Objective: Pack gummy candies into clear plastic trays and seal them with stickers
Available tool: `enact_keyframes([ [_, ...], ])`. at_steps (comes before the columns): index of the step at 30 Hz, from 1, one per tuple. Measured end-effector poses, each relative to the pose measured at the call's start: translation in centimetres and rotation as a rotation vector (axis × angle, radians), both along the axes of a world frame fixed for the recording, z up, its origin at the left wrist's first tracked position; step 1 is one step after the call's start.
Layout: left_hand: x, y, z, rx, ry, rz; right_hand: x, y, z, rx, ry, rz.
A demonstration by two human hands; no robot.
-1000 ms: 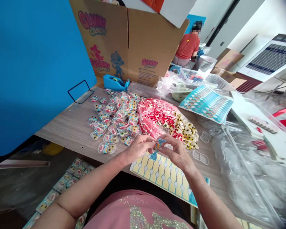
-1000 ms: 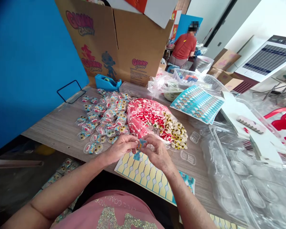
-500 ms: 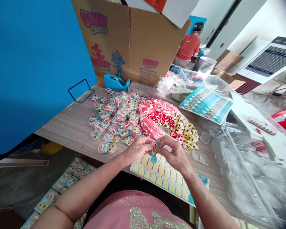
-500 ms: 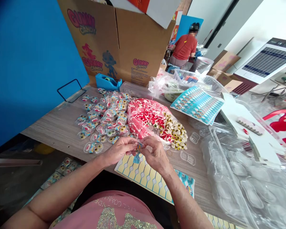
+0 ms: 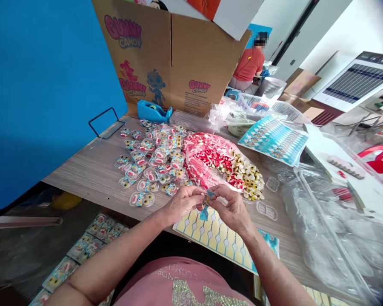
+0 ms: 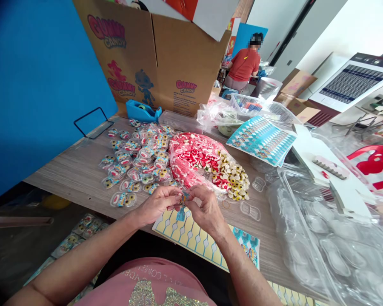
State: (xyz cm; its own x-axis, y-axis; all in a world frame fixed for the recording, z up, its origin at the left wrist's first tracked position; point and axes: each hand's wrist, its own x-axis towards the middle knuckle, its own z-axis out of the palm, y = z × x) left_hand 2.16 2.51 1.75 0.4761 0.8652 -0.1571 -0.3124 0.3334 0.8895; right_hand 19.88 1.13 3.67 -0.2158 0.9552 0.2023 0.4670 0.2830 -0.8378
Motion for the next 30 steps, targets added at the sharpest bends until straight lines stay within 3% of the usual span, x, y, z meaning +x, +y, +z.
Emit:
enact_keyframes([
  [13,0.1,-0.4,-0.9,0.017,0.107,0.091,-0.9,-0.6,-1.7,0.196,-0.011,-0.055],
  [19,-0.3,-0.5,-1.1,0.018,0.123,0.129,-1.3,-1.6,-3.0,0.453,-0.084,-0.285],
  [24,-0.2,-1.1,-1.4,0.063,0.127,0.096,-1.2,-2.2,-2.6,0.745,-0.357,-0.233],
  [30,-0.5,-1.5,-1.4,0.212,0.218,0.046,-1.4,-2.2,-2.0,0.771,-0.425,-0.215],
])
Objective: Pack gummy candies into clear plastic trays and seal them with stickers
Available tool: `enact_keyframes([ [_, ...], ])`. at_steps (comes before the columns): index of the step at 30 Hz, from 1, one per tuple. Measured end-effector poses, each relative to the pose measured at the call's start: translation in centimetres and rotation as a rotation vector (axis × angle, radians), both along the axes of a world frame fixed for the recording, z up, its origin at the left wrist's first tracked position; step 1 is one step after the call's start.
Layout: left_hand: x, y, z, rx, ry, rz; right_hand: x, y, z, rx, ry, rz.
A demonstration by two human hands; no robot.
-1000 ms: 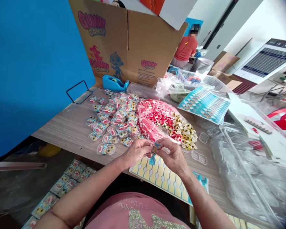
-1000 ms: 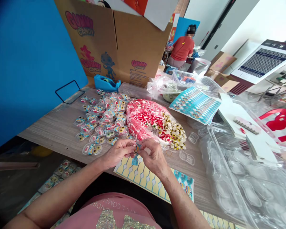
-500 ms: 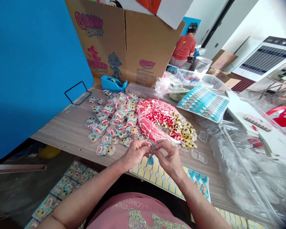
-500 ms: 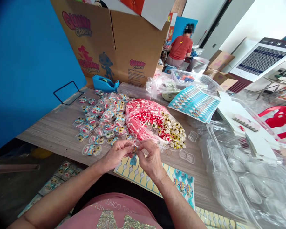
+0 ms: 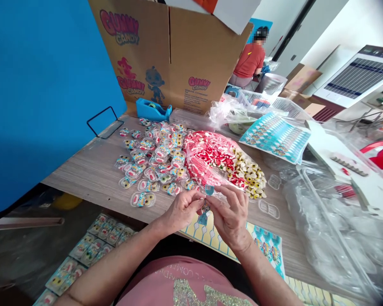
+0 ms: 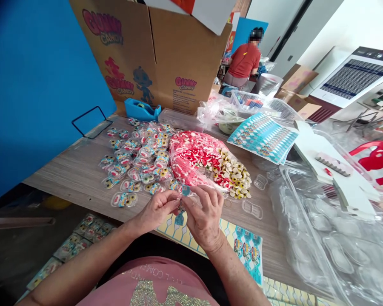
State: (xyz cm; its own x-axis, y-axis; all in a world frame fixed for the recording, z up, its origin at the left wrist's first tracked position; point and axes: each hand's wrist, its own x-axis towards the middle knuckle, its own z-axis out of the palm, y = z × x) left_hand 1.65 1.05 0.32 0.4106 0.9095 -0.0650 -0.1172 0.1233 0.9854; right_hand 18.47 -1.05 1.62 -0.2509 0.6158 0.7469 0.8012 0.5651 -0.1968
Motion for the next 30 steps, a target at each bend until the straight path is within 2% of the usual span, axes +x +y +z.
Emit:
enact_keyframes([
  [4,-0.6,-0.4,0.1,0.147,0.129,0.020,0.0,0.1,0.6,-0.095,0.031,0.008],
  [7,-0.9,-0.8,0.6,0.284,0.220,0.050,0.5,0.4,1.4,-0.248,0.138,0.105],
  [10,-1.0,-1.2,1.1,0.412,0.240,0.100,1.1,0.8,2.0,-0.467,0.306,0.275],
  [13,-1.1,-1.5,1.2,0.448,0.206,0.167,1.4,1.0,2.1,-0.671,0.524,0.383],
  [17,-1.1,-1.5,1.0,0.498,0.153,0.181,0.7,0.8,1.8,-0.821,0.818,0.504],
  [21,-1.2,-1.4,1.2,0.503,0.104,0.219,-0.1,0.9,1.7,-0.835,0.848,0.554],
  [24,-1.1,-1.4,1.3,0.495,0.095,0.240,-0.4,0.9,1.5,-0.790,0.834,0.533],
  [26,-0.8,-1.4,1.0,0.433,0.072,0.252,-0.7,0.7,1.1,-0.787,0.862,0.479],
  [30,0.4,-1.3,-0.1,0.207,-0.079,0.275,-1.4,-0.3,-0.3,-0.832,1.027,0.361],
])
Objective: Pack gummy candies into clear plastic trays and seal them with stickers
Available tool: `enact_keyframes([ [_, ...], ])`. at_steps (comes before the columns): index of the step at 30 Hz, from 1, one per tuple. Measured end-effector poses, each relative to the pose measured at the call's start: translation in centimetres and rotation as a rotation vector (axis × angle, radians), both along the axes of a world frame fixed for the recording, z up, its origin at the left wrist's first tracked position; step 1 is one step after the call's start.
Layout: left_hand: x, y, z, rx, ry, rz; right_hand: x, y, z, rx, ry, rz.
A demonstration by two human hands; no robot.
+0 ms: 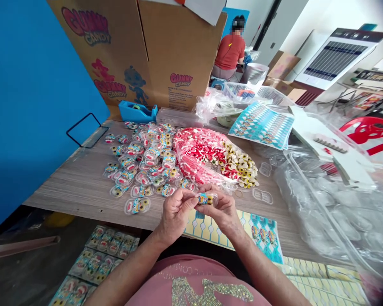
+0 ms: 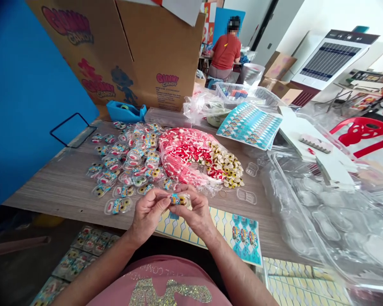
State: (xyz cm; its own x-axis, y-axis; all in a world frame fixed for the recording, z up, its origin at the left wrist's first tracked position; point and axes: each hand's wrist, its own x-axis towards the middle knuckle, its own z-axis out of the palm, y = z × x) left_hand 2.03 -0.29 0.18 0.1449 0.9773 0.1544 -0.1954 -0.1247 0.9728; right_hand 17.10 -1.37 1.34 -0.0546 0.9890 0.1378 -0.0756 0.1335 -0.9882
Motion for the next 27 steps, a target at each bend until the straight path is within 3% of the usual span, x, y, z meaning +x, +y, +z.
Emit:
enact_keyframes([
  [4,0.7,0.3,-0.1,-0.130,-0.093,-0.029,0.3,-0.3,-0.3,-0.016,0.006,-0.086],
  [10,-0.6,1.1,0.4,0.048,0.316,-0.120,2.5,2.2,1.2,0.236,-0.547,0.216],
  [12,-1.0,1.4,0.1,0.031,0.321,-0.069,2.5,2.6,1.5,0.293,-0.705,0.112],
  [15,-1.2,2.2,-0.4,-0.130,0.058,0.122,1.9,2.2,2.1,0.480,-0.845,-0.321],
  [17,-1.0,2.6,-0.4,-0.217,-0.160,0.213,1.3,1.4,2.5,0.609,-0.870,-0.530],
  [19,-0.4,2.7,0.0,-0.240,-0.296,0.251,0.6,0.7,2.5,0.701,-0.878,-0.563],
  [21,0.3,2.4,0.5,-0.239,-0.366,0.253,-0.4,0.4,2.0,0.739,-0.907,-0.493],
  [24,1.4,1.4,1.1,-0.223,-0.402,0.243,-1.5,0.7,0.8,0.686,-0.892,-0.458],
  [27,1.9,0.6,1.3,-0.197,-0.372,0.222,-2.1,1.1,0.1,0.591,-0.741,-0.445],
])
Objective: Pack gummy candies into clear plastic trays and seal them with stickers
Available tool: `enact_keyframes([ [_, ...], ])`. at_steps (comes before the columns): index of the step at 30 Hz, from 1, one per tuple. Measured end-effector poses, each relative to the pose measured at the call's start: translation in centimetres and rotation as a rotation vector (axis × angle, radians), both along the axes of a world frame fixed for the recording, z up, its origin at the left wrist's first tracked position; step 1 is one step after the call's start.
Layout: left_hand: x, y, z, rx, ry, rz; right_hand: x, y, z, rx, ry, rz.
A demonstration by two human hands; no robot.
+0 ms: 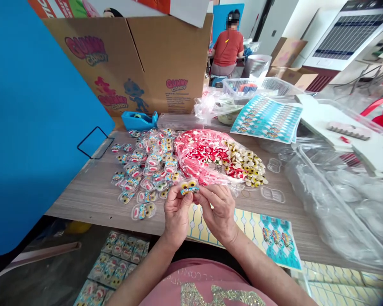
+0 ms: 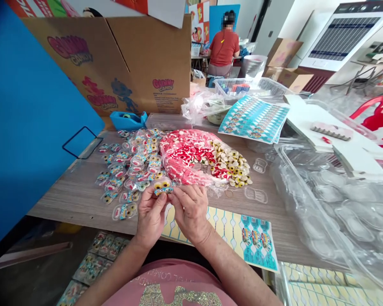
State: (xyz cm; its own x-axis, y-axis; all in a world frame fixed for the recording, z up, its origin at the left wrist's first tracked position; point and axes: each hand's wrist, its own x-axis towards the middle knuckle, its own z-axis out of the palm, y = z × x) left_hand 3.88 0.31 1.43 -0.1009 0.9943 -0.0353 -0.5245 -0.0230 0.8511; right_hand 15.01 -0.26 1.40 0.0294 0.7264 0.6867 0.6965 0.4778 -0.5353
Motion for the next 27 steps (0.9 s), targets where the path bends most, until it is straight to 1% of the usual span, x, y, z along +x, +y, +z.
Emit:
enact_keyframes([
  [3,-0.2,-0.2,-0.3,-0.006,0.004,-0.009,0.1,0.1,0.2,-0.109,0.186,0.114],
  [4,-0.4,-0.2,-0.4,-0.016,0.001,-0.016,0.4,0.2,0.5,-0.162,0.241,0.177],
  [6,-0.8,-0.2,-0.7,-0.037,-0.001,-0.053,1.1,0.6,1.3,-0.288,0.309,0.349],
  [8,-1.3,-0.2,-1.0,-0.054,-0.005,-0.137,2.1,1.0,2.2,-0.419,0.294,0.540],
  [9,-1.5,-0.2,-1.1,-0.064,-0.012,-0.191,2.5,1.2,2.5,-0.472,0.257,0.611],
  [10,-1.7,-0.2,-1.3,-0.076,-0.018,-0.247,2.9,1.3,2.8,-0.509,0.211,0.652],
  [12,-2.0,-0.2,-1.7,-0.097,-0.022,-0.305,3.4,1.5,2.9,-0.533,0.121,0.650],
  [13,-2.1,-0.2,-1.9,-0.101,-0.016,-0.289,3.5,1.6,2.6,-0.521,0.100,0.613],
  [14,-2.1,-0.1,-2.0,-0.101,-0.008,-0.246,3.5,1.6,2.2,-0.495,0.109,0.562],
  [16,-2.0,0.1,-2.2,-0.114,0.002,-0.164,3.2,1.7,1.2,-0.432,0.203,0.460],
  [17,-1.9,0.2,-2.1,-0.123,0.006,-0.143,2.9,1.7,0.7,-0.422,0.262,0.438],
  [18,-1.8,0.3,-2.0,-0.135,0.012,-0.139,2.7,1.7,0.2,-0.437,0.321,0.443],
  [20,-1.6,0.5,-1.4,-0.153,0.039,-0.159,2.1,1.7,-0.3,-0.503,0.427,0.499],
  [22,-1.5,0.8,-0.7,-0.162,0.077,-0.186,1.6,1.8,-0.4,-0.536,0.512,0.521],
  [24,-1.6,1.0,-0.1,-0.155,0.138,-0.206,1.3,1.9,-0.1,-0.501,0.549,0.484],
  [27,-2.0,1.8,0.5,-0.105,0.284,-0.202,0.9,2.4,0.5,-0.429,0.496,0.405],
])
